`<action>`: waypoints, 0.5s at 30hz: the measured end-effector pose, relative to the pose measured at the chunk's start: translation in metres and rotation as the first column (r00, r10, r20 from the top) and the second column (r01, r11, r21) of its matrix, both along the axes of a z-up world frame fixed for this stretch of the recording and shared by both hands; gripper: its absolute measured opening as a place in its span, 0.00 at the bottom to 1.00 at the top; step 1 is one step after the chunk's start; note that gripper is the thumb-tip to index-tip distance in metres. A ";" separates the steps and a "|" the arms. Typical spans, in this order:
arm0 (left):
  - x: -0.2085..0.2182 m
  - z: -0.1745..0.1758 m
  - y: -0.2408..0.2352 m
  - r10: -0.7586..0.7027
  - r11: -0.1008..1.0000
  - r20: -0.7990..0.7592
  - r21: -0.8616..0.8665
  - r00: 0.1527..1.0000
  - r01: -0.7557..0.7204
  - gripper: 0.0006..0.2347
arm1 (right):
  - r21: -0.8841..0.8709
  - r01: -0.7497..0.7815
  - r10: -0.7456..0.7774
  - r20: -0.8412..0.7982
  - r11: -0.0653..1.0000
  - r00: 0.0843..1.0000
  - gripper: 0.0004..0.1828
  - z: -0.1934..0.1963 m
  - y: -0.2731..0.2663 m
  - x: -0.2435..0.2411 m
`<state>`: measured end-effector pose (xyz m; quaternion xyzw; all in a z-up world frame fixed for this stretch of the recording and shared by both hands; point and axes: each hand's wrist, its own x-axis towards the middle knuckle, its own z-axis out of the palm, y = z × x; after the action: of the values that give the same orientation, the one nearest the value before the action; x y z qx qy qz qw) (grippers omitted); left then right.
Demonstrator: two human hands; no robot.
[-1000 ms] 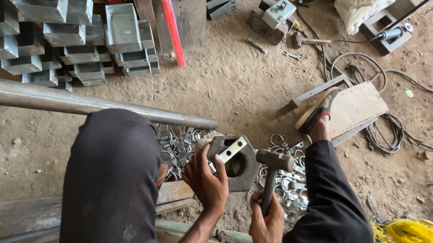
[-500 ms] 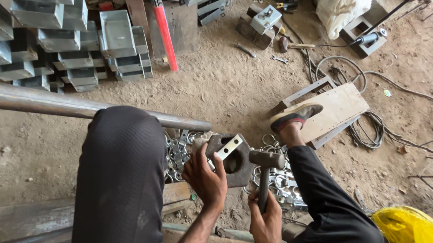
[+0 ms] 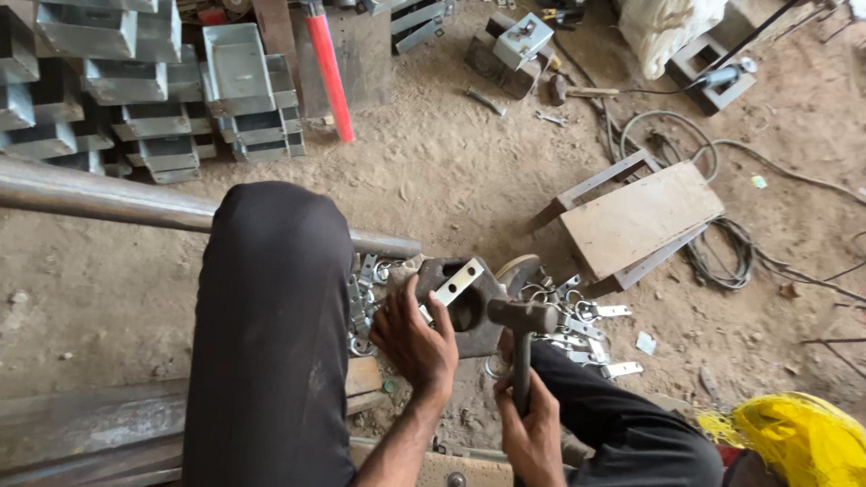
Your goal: The person shapes metal brackets using a hammer and a jig, hitting the metal parts to bend them into a specific shape before moving them into a pile.
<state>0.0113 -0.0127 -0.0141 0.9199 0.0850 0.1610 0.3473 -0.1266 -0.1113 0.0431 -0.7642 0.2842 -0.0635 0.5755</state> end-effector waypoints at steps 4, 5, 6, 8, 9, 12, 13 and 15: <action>0.000 0.004 0.001 0.003 1.000 0.039 -0.011 0.999 -0.002 0.17 | -0.076 -0.039 0.045 0.069 0.996 0.997 0.04 -0.001 0.004 0.010; 0.000 0.007 0.002 0.003 1.000 0.057 -0.009 0.998 -0.003 0.16 | -0.086 -0.040 0.044 0.053 0.996 0.998 0.04 -0.001 0.004 0.011; 0.000 0.009 0.001 0.008 1.000 0.074 -0.008 0.997 -0.007 0.16 | -0.097 -0.044 0.048 0.035 0.994 0.998 0.03 0.000 0.003 0.013; -0.003 0.012 0.002 -0.025 0.999 0.052 -0.029 0.998 0.027 0.17 | -0.037 -0.042 0.042 -0.001 0.998 0.999 0.04 0.001 0.004 0.019; -0.003 0.013 0.004 -0.040 0.998 0.042 -0.036 0.998 0.041 0.17 | 0.035 -0.034 0.034 -0.019 0.999 0.999 0.04 0.001 0.005 0.022; -0.004 0.014 0.004 -0.048 0.998 0.026 -0.041 0.998 0.050 0.17 | 0.048 -0.063 0.065 -0.036 0.997 0.997 0.06 -0.001 0.009 0.033; -0.002 0.013 0.004 -0.049 0.997 0.039 -0.062 0.998 0.052 0.17 | 0.017 -0.082 0.082 -0.035 0.997 0.996 0.07 -0.001 0.009 0.036; -0.002 0.010 0.003 -0.055 0.992 0.059 -0.108 0.997 0.062 0.16 | -0.007 -0.118 0.117 -0.065 0.993 0.991 0.07 -0.002 0.010 0.037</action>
<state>0.0093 -0.0096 -0.0039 0.8968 0.0569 0.1716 0.4039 -0.0893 -0.1015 0.0408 -0.7844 0.2569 -0.0065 0.5645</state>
